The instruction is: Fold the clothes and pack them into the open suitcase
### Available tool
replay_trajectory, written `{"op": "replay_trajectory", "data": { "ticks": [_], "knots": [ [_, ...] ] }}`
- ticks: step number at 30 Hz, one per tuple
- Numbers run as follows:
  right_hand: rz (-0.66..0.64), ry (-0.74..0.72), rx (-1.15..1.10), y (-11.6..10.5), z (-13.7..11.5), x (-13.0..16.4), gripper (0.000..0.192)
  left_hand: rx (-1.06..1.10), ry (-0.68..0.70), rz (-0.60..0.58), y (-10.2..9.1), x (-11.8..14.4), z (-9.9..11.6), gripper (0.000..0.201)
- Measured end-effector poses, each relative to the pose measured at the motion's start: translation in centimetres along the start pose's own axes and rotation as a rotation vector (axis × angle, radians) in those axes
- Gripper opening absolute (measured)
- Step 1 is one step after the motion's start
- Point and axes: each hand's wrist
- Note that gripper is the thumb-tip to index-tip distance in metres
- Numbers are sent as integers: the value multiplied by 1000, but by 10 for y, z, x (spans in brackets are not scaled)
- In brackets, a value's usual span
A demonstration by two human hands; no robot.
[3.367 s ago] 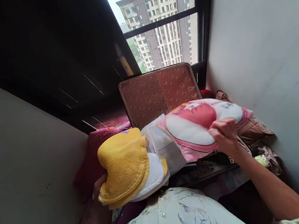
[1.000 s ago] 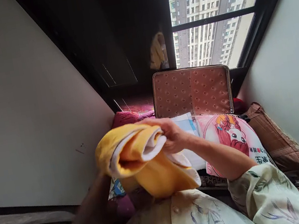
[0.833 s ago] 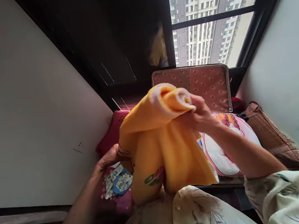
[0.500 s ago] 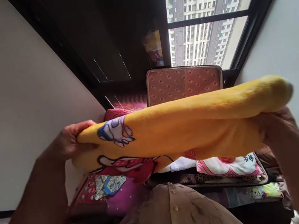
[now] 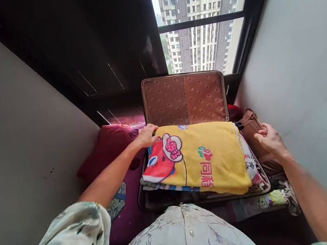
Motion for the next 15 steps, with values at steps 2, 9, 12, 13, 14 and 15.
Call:
{"op": "replay_trajectory", "data": {
  "ticks": [2, 9, 12, 13, 14, 15],
  "knots": [
    [-29, -50, 14, -1, 3, 7, 60, -13, 41, -41, 33, 7, 2, 53],
    [93, -401, 200, 46, -78, -11, 71, -53, -36, 45, 108, 28, 5, 64],
    [-30, -390, 320, 112, -79, -14, 70, -49, -144, 12, 158, 70, 5, 70],
    [-111, -383, 358, 136, -73, -10, 67, -49, -185, 26, 176, 86, 5, 69],
    [-212, -369, 391, 160, -64, -5, 63, -60, -224, 38, 194, 102, 4, 69],
    [-304, -354, 416, 182, -54, 2, 59, -77, -253, 40, 209, 116, 4, 70]
  ]
}}
Point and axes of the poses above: each hand's wrist, its own x-axis away from the middle knuckle, its own y-axis out of the palm, z = x × y
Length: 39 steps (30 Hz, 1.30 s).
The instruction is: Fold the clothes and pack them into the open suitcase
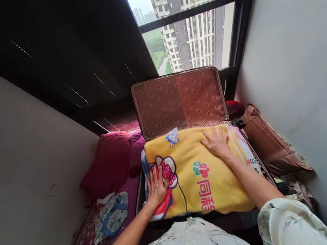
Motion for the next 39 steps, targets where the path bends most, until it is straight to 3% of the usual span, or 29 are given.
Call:
{"op": "replay_trajectory", "data": {
  "ticks": [3, 6, 10, 13, 16, 19, 22, 26, 34, 39],
  "knots": [
    [-3, -5, 38, 55, 0, 7, 57, -46, -25, -15, 23, 23, -3, 71],
    [43, -10, 61, 69, 4, 9, 58, -51, -21, -93, 8, 17, -1, 70],
    [43, -16, 77, 43, 5, -1, 56, -45, 3, -174, -52, -9, 9, 69],
    [111, -58, 80, 10, -4, -6, 56, -41, 75, -18, -99, -37, 30, 59],
    [192, -164, 58, -15, -21, -5, 57, 6, 136, 132, -118, -77, 54, 61],
    [116, -261, 45, -8, -35, 2, 58, 69, 135, 30, -97, -115, 67, 66],
    [-32, -266, 52, 25, -39, 13, 56, 67, 87, -169, -54, -134, 66, 64],
    [-7, -249, 44, 62, -32, 18, 55, 39, 78, -190, -16, -135, 57, 65],
    [59, -247, 2, 75, -32, 17, 53, 14, 53, -3, 0, -126, 54, 61],
    [-13, -275, 31, 50, -32, 8, 54, 36, 55, 26, 0, -126, 54, 60]
  ]
}}
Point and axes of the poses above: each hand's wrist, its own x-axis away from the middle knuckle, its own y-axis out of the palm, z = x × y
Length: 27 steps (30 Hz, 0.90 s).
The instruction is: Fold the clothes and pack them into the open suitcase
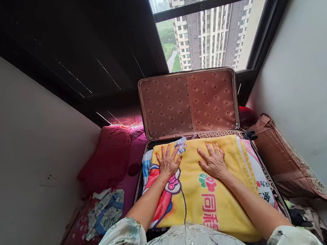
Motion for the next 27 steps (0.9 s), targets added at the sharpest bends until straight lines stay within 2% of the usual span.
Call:
{"op": "replay_trajectory", "data": {
  "ticks": [2, 4, 6, 9, 13, 16, 19, 20, 22, 25, 27],
  "knots": [
    [-2, -27, 10, -20, 10, -6, 56, 3, -6, -3, -3, -1, 0, 60],
    [50, -15, 29, -36, 24, -11, 57, -1, -13, -6, -7, 0, 0, 60],
    [96, 48, 48, -42, 40, -12, 56, -9, -11, -8, -11, 0, 0, 60],
    [57, 141, 53, -25, 56, -3, 52, -15, 9, -15, -15, 0, 2, 59],
    [36, 187, 56, 7, 60, 6, 51, -22, 9, -13, -19, -1, 3, 57],
    [32, 177, 40, 10, 61, 4, 51, -29, -13, -42, -30, 0, 10, 56],
    [-15, 165, 25, 0, 63, 2, 53, -13, -7, -42, -45, 13, 37, 61],
    [-41, 157, 14, -5, 64, 1, 54, 4, 32, -35, -49, 20, 52, 62],
    [-101, 132, -23, -16, 68, -1, 57, 50, 195, -34, -51, 38, 85, 65],
    [-191, 41, -118, -31, 84, -14, 58, 130, 458, -121, -39, 65, 127, 75],
    [-252, -51, -234, -36, 102, -32, 57, 162, 503, -201, -27, 78, 140, 81]
  ]
}}
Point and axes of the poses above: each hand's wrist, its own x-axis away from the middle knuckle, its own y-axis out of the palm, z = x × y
